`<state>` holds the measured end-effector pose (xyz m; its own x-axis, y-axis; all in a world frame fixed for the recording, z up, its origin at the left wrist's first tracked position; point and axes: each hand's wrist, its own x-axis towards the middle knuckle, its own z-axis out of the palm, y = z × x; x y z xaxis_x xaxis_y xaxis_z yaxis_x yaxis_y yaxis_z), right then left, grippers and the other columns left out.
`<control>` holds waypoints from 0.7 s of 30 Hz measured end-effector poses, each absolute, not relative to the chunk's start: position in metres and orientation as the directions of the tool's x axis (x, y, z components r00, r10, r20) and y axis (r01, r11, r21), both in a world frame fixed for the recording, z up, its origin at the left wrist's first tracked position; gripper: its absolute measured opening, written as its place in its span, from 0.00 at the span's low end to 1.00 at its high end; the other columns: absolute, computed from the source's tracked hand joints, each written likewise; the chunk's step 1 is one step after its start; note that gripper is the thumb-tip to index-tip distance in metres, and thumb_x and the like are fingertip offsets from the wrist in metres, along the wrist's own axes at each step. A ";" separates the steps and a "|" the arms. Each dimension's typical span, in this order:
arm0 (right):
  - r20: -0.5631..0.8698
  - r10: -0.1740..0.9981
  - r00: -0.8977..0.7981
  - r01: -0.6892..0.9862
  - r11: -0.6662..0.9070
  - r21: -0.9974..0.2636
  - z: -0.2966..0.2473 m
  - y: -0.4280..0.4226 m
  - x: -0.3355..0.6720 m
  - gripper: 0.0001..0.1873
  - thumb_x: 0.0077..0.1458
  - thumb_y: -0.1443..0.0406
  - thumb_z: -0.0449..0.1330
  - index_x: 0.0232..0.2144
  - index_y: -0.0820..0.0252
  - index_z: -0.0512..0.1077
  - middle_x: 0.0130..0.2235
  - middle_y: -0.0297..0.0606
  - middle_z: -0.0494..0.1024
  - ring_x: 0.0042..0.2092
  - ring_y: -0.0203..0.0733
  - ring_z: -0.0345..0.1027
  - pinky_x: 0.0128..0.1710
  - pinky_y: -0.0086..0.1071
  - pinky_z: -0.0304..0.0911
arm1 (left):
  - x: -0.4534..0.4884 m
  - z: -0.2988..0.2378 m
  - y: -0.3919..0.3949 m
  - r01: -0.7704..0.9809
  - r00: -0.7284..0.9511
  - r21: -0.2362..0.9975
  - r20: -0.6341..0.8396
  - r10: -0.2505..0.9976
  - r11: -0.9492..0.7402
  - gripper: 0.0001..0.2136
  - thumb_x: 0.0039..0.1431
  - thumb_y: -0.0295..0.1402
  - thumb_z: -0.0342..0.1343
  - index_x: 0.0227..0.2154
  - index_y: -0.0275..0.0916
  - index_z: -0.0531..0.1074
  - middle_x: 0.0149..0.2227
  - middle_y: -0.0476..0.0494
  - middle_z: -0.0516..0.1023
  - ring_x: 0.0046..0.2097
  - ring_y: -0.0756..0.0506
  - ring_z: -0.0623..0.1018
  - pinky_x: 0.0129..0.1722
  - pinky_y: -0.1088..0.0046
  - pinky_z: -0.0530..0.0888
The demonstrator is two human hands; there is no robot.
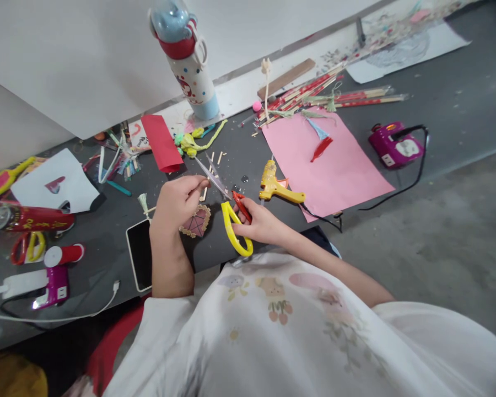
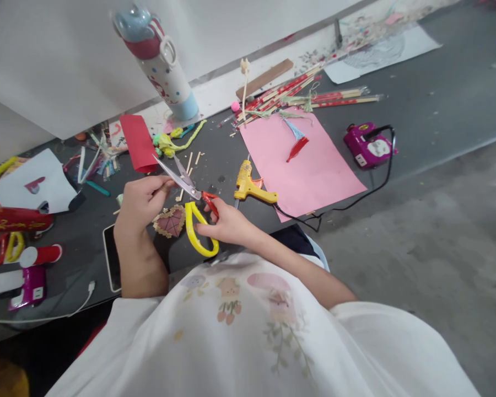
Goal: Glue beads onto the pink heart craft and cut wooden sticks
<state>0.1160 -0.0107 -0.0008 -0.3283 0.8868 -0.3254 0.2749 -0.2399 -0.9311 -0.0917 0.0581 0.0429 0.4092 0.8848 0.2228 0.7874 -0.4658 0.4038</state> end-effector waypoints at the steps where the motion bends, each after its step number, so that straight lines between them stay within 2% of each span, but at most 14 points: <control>1: -0.322 0.888 -0.328 0.272 -0.237 -0.933 -0.001 -0.011 0.116 0.20 0.44 0.54 0.63 0.36 0.57 0.63 0.26 0.24 0.64 0.28 0.34 0.60 0.30 0.30 0.57 | -0.091 0.044 0.058 0.788 0.406 0.411 0.215 0.888 -0.459 0.13 0.63 0.37 0.50 0.33 0.39 0.78 0.26 0.47 0.78 0.25 0.50 0.72 0.27 0.74 0.66; 5: -0.305 0.896 -0.321 0.263 -0.225 -0.938 -0.004 -0.010 0.117 0.18 0.46 0.53 0.61 0.34 0.57 0.63 0.25 0.24 0.65 0.27 0.33 0.59 0.30 0.30 0.56 | -0.090 0.044 0.058 0.785 0.406 0.426 0.195 0.893 -0.450 0.14 0.64 0.38 0.49 0.32 0.38 0.78 0.26 0.47 0.78 0.26 0.50 0.72 0.27 0.75 0.65; 8: -0.295 0.905 -0.307 0.262 -0.217 -0.940 -0.005 -0.008 0.118 0.18 0.45 0.52 0.62 0.32 0.57 0.64 0.25 0.25 0.65 0.27 0.33 0.58 0.29 0.30 0.54 | -0.087 0.043 0.057 0.801 0.407 0.381 0.221 0.886 -0.462 0.14 0.65 0.38 0.49 0.33 0.38 0.78 0.30 0.46 0.80 0.29 0.49 0.75 0.29 0.74 0.66; 12: -0.298 0.916 -0.270 0.224 -0.241 -0.944 -0.008 -0.005 0.117 0.18 0.44 0.53 0.61 0.31 0.58 0.65 0.24 0.25 0.64 0.27 0.33 0.57 0.28 0.29 0.53 | -0.078 0.038 0.056 0.857 0.414 0.168 0.342 0.844 -0.488 0.14 0.65 0.38 0.48 0.36 0.39 0.78 0.32 0.43 0.80 0.35 0.46 0.77 0.34 0.70 0.67; 15: -0.303 0.913 -0.272 0.135 -0.275 -0.952 -0.012 -0.004 0.114 0.18 0.44 0.53 0.61 0.30 0.59 0.65 0.26 0.27 0.66 0.28 0.33 0.58 0.29 0.30 0.55 | -0.071 0.034 0.054 0.874 0.381 0.063 0.529 0.758 -0.483 0.12 0.65 0.37 0.49 0.42 0.39 0.76 0.38 0.40 0.79 0.41 0.43 0.76 0.42 0.65 0.68; 18: -0.318 0.905 -0.283 0.059 -0.314 -0.947 -0.016 -0.005 0.111 0.18 0.43 0.52 0.61 0.30 0.59 0.64 0.27 0.27 0.66 0.29 0.33 0.59 0.30 0.30 0.57 | -0.061 0.031 0.046 0.803 0.309 0.155 0.717 0.625 -0.575 0.11 0.64 0.32 0.49 0.44 0.41 0.74 0.39 0.42 0.79 0.42 0.44 0.76 0.46 0.63 0.69; 21: -0.307 0.908 -0.285 0.062 -0.302 -0.951 -0.018 -0.004 0.110 0.17 0.44 0.54 0.61 0.31 0.58 0.64 0.27 0.29 0.67 0.29 0.35 0.61 0.31 0.32 0.59 | -0.046 0.032 0.033 0.536 0.373 0.275 0.771 0.516 -0.798 0.11 0.62 0.30 0.48 0.42 0.42 0.73 0.36 0.46 0.78 0.40 0.45 0.75 0.44 0.62 0.71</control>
